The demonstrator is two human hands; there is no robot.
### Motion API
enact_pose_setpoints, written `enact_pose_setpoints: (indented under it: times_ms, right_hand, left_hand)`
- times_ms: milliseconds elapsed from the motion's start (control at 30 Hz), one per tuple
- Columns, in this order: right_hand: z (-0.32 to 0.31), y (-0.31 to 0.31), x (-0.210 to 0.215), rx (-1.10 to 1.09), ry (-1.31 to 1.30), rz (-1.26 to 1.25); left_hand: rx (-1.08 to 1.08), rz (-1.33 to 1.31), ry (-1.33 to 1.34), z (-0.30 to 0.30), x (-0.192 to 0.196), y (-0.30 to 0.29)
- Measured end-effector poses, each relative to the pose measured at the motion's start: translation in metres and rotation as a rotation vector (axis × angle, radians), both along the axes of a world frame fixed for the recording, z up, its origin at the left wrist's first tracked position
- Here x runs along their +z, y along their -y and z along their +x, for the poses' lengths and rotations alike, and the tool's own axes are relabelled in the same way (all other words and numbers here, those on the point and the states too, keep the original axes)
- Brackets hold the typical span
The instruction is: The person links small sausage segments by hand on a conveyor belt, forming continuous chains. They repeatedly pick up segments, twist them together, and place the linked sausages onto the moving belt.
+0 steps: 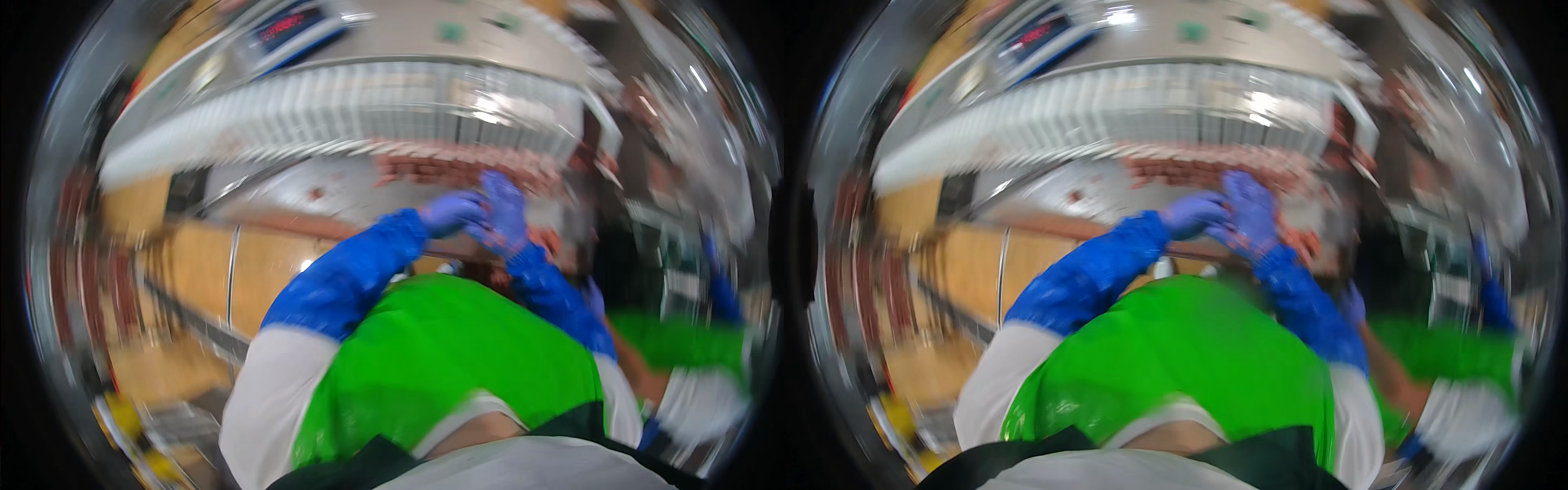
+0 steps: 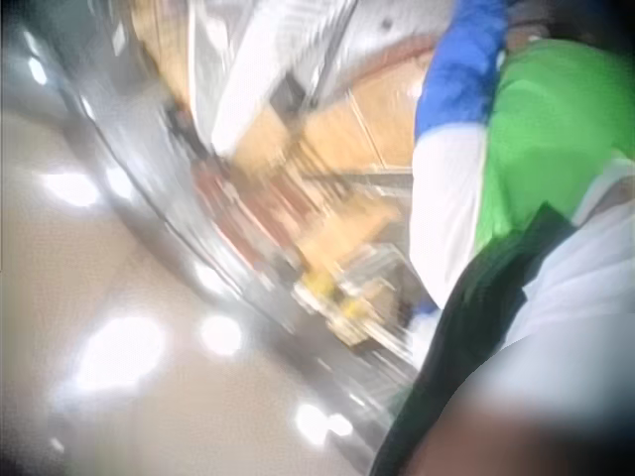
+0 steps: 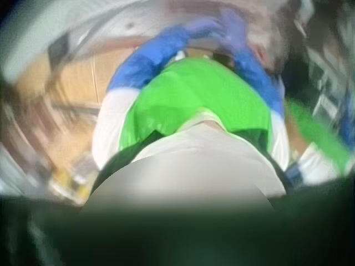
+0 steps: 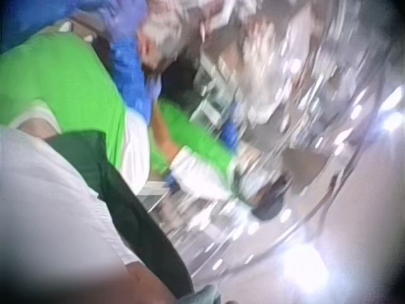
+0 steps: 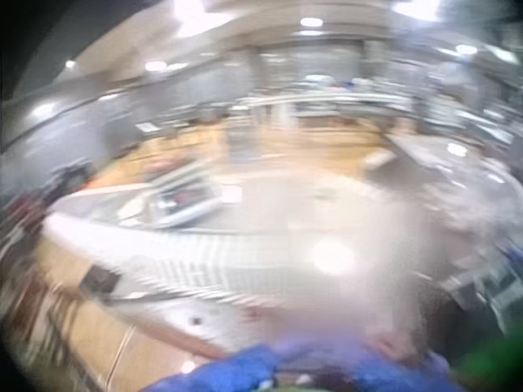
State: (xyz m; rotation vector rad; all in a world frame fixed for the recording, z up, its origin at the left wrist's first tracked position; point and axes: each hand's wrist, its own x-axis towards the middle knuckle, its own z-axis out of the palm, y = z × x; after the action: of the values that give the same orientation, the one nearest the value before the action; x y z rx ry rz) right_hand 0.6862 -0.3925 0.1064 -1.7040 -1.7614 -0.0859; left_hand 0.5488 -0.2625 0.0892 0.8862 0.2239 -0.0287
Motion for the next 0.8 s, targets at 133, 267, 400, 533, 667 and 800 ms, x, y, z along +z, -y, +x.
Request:
enact_pose_setpoints:
  times_ms: [133, 267, 400, 533, 667, 800]
  right_hand:
    - [0.035, 0.069, -0.036, -0.294, -0.238, -0.047]
    - [0.110, 0.090, -0.072, -0.782, -1.002, 0.260]
    - [0.194, 0.093, -0.076, -0.695, -1.603, 0.389]
    - [0.248, 0.070, -0.058, -0.428, -1.848, 0.503]
    - [0.283, 0.031, -0.047, -0.253, -1.925, 0.664]
    - [0.310, -0.015, -0.055, -0.324, -1.595, 0.633]
  left_hand:
    - [-0.006, 1.152, -0.093, -0.038, -0.005, -0.029]
    - [-0.156, 2.082, -0.317, -0.115, -0.040, -0.069]
    - [0.441, 1.682, -0.392, -0.166, -0.064, -0.090]
    - [0.424, 1.586, -0.589, -0.207, -0.054, -0.095]
    - [0.452, 1.473, -0.760, -0.269, -0.044, -0.100]
    - [0.565, 1.308, -0.910, -0.337, -0.044, -0.091]
